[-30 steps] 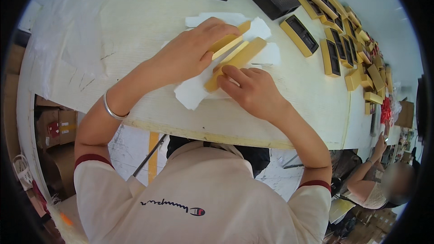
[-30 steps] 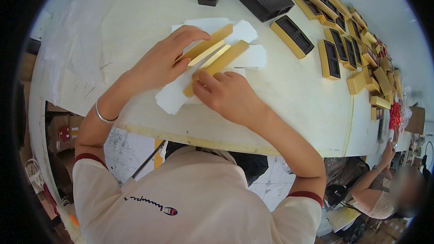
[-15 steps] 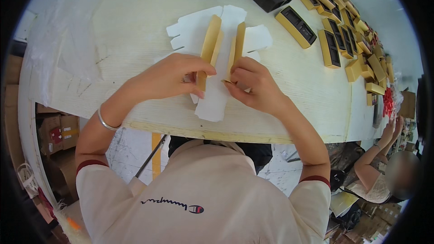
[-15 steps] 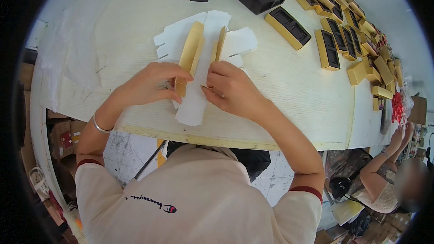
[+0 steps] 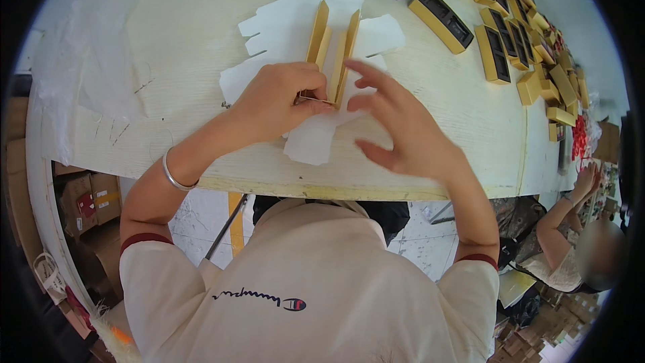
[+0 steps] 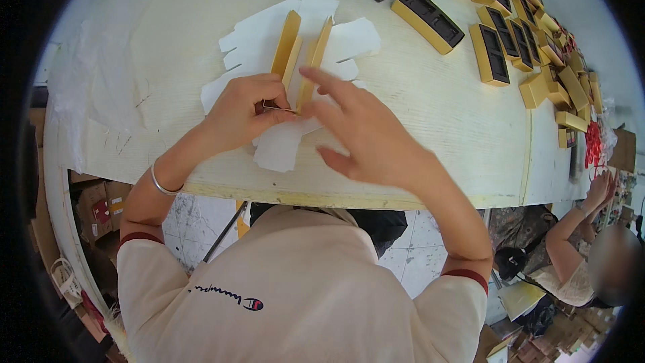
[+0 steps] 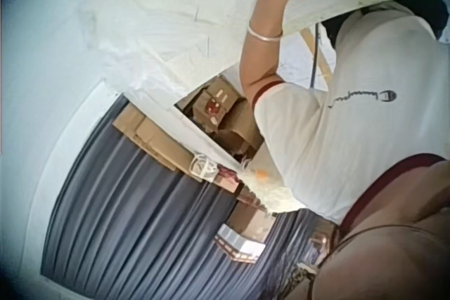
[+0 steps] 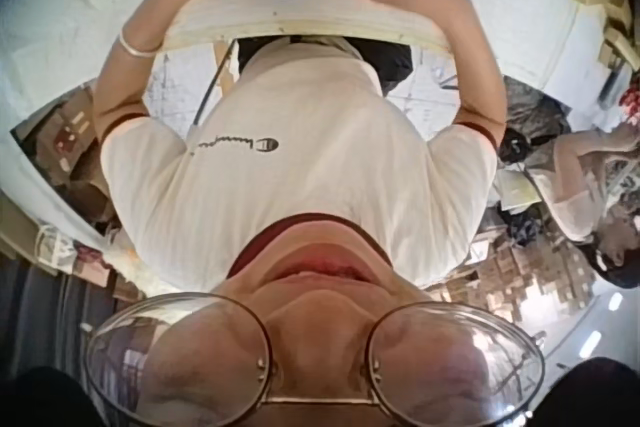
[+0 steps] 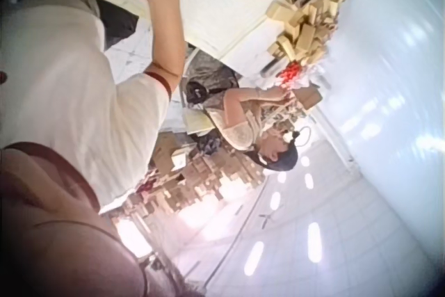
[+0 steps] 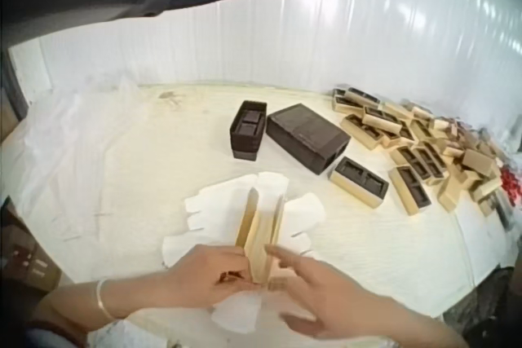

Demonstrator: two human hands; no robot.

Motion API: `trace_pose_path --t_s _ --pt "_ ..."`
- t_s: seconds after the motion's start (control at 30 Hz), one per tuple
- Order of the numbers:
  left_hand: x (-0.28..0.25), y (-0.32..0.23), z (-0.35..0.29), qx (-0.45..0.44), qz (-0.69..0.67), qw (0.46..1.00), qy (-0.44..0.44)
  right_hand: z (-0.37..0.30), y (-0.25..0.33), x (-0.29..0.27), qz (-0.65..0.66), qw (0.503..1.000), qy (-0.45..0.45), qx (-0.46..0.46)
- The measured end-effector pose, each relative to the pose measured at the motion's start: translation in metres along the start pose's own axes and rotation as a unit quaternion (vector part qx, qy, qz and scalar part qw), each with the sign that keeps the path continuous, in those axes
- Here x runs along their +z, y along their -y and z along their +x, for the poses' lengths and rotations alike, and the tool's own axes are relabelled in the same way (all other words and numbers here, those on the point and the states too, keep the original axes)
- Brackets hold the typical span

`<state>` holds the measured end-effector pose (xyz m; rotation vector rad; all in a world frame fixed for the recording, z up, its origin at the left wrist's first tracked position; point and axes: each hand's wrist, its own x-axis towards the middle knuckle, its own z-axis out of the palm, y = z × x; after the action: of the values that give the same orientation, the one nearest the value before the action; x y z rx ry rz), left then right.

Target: The person folds flat cardboard pieces into small rectangular boxes and inserts black foam inserts into them. The person places each completed box on the table and repeats the process with new pieces.

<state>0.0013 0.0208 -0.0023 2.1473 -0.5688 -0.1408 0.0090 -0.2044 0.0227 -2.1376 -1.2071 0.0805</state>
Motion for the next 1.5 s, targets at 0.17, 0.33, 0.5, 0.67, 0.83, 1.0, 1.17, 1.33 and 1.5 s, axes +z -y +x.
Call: trace_pose_path --t_s 0.17,0.33,0.5,0.67,0.83,1.0,1.17,1.33,1.5 --pt "-0.001 -0.006 0.011 0.003 -0.012 1.000 0.014 -0.013 -0.003 0.031 -0.159 0.983 -0.070 -0.066" --pt "-0.017 0.001 0.012 -0.129 -0.180 0.971 0.084 0.001 -0.014 0.041 0.045 0.986 -0.161 0.024" --pt "-0.018 0.000 0.011 -0.089 -0.114 0.985 0.097 0.012 -0.008 0.051 0.261 0.921 -0.266 0.114" --pt "0.001 -0.004 0.011 -0.054 -0.214 0.974 -0.042 0.009 -0.009 0.047 -0.062 0.978 -0.191 0.057" --pt "0.015 -0.004 -0.004 0.063 0.013 0.994 -0.084 0.006 -0.014 0.044 -0.258 0.951 -0.166 -0.027" --pt "0.018 -0.002 -0.008 0.087 0.190 0.973 -0.097 0.015 -0.011 0.035 -0.185 0.981 -0.045 0.029" --pt "-0.004 -0.006 0.004 0.024 0.109 0.994 -0.011 0.025 -0.032 0.006 0.007 1.000 0.012 -0.005" --pt "-0.049 -0.008 0.009 0.216 0.257 0.941 -0.049 0.028 -0.055 -0.025 -0.273 0.957 -0.075 -0.058" --pt "-0.037 -0.049 0.005 0.160 0.412 0.880 -0.175 0.032 -0.019 -0.007 -0.273 0.956 -0.104 -0.028"
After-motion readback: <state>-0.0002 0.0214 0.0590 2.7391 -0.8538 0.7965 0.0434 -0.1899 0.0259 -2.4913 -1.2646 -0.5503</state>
